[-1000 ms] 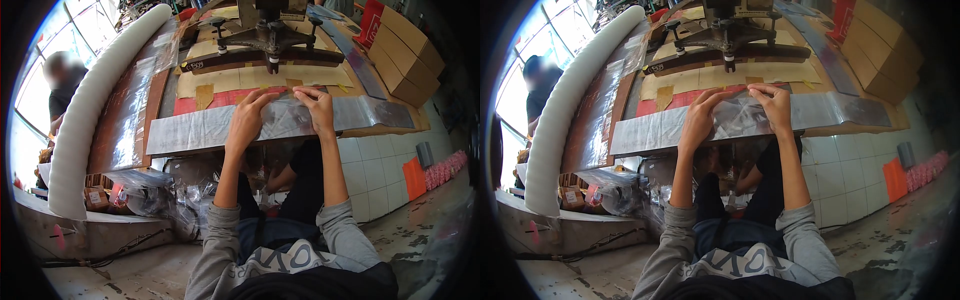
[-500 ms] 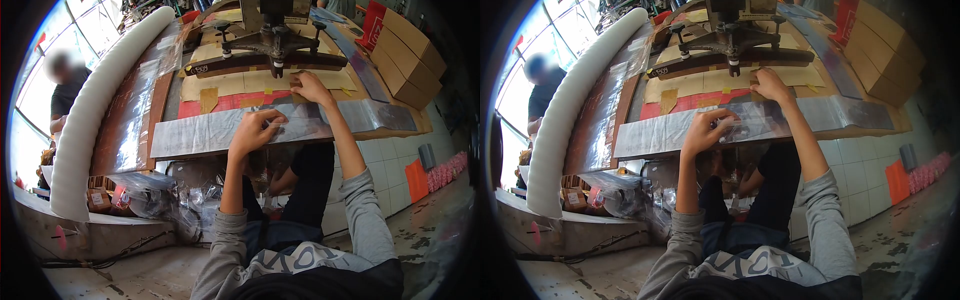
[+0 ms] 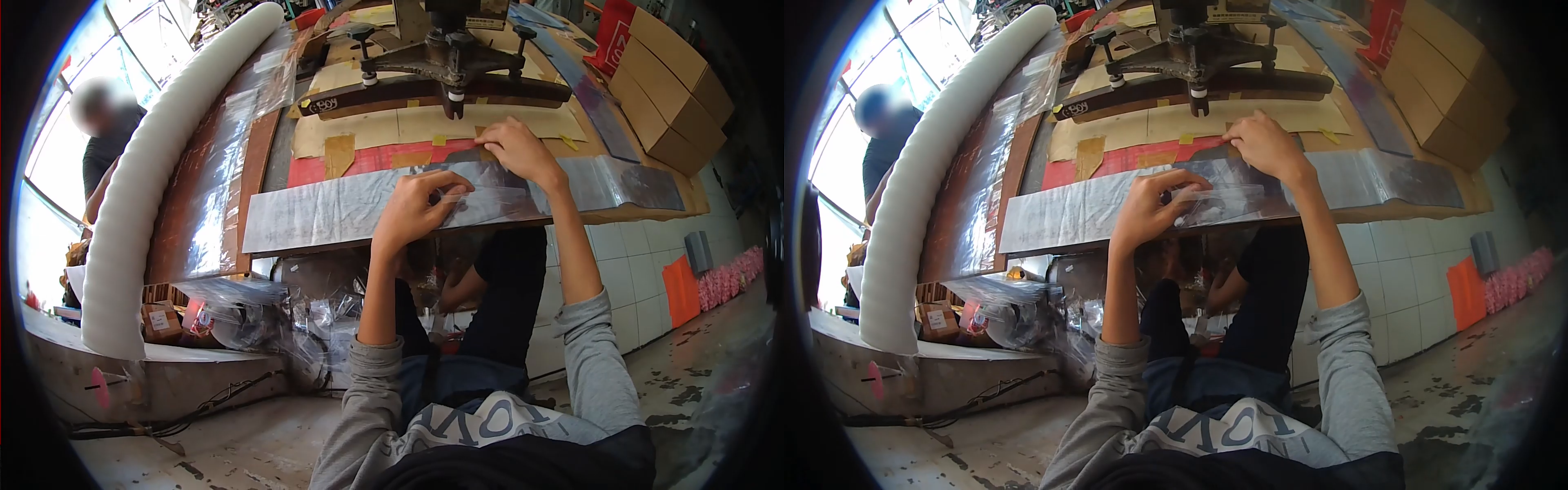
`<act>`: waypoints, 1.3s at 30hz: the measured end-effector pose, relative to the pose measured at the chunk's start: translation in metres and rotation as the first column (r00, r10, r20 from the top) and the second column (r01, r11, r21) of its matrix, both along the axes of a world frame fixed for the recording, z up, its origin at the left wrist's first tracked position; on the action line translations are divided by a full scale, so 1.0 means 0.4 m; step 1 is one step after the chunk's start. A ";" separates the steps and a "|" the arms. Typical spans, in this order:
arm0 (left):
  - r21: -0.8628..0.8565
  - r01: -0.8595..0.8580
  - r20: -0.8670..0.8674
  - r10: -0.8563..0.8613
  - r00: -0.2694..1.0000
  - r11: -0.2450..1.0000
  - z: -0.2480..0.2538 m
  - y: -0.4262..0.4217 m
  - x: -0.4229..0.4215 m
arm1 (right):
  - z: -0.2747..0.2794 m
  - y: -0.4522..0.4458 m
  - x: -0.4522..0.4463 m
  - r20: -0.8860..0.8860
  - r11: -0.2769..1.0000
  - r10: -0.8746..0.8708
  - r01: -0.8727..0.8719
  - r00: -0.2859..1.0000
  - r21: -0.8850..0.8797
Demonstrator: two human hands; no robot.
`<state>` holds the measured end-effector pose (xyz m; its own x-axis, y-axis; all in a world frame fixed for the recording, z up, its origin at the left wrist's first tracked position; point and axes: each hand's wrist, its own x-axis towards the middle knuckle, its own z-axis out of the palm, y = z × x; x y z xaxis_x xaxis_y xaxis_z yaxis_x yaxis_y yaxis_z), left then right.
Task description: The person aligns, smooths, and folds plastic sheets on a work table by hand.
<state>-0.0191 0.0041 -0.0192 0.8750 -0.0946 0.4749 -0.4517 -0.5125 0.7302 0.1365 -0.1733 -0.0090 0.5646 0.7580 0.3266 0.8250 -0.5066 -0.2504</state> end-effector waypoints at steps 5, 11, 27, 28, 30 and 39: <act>0.043 -0.050 -0.004 0.050 0.999 0.998 0.000 0.004 0.001 | -0.020 -0.006 -0.008 0.003 0.993 -0.083 0.083 0.997 -0.083; 0.108 -0.134 0.103 0.123 0.987 0.985 -0.028 0.001 0.025 | -0.040 0.023 0.045 0.009 0.990 -0.090 0.090 0.996 -0.105; 0.288 -0.436 0.218 0.384 0.897 0.853 -0.067 -0.008 0.070 | -0.044 0.021 0.038 -0.096 0.996 -0.059 0.065 0.994 0.060; 0.289 -0.450 0.225 0.397 0.890 0.845 -0.070 -0.008 0.072 | -0.044 0.016 0.036 -0.115 0.996 -0.053 0.060 0.992 0.065; 0.306 -0.468 0.235 0.410 0.881 0.829 -0.073 -0.007 0.075 | -0.044 0.007 0.031 -0.151 0.996 -0.037 0.049 0.988 0.076; 0.387 -0.457 0.216 0.403 0.889 0.801 -0.078 0.000 0.084 | -0.017 -0.034 -0.067 -0.459 0.915 0.154 0.048 0.875 0.399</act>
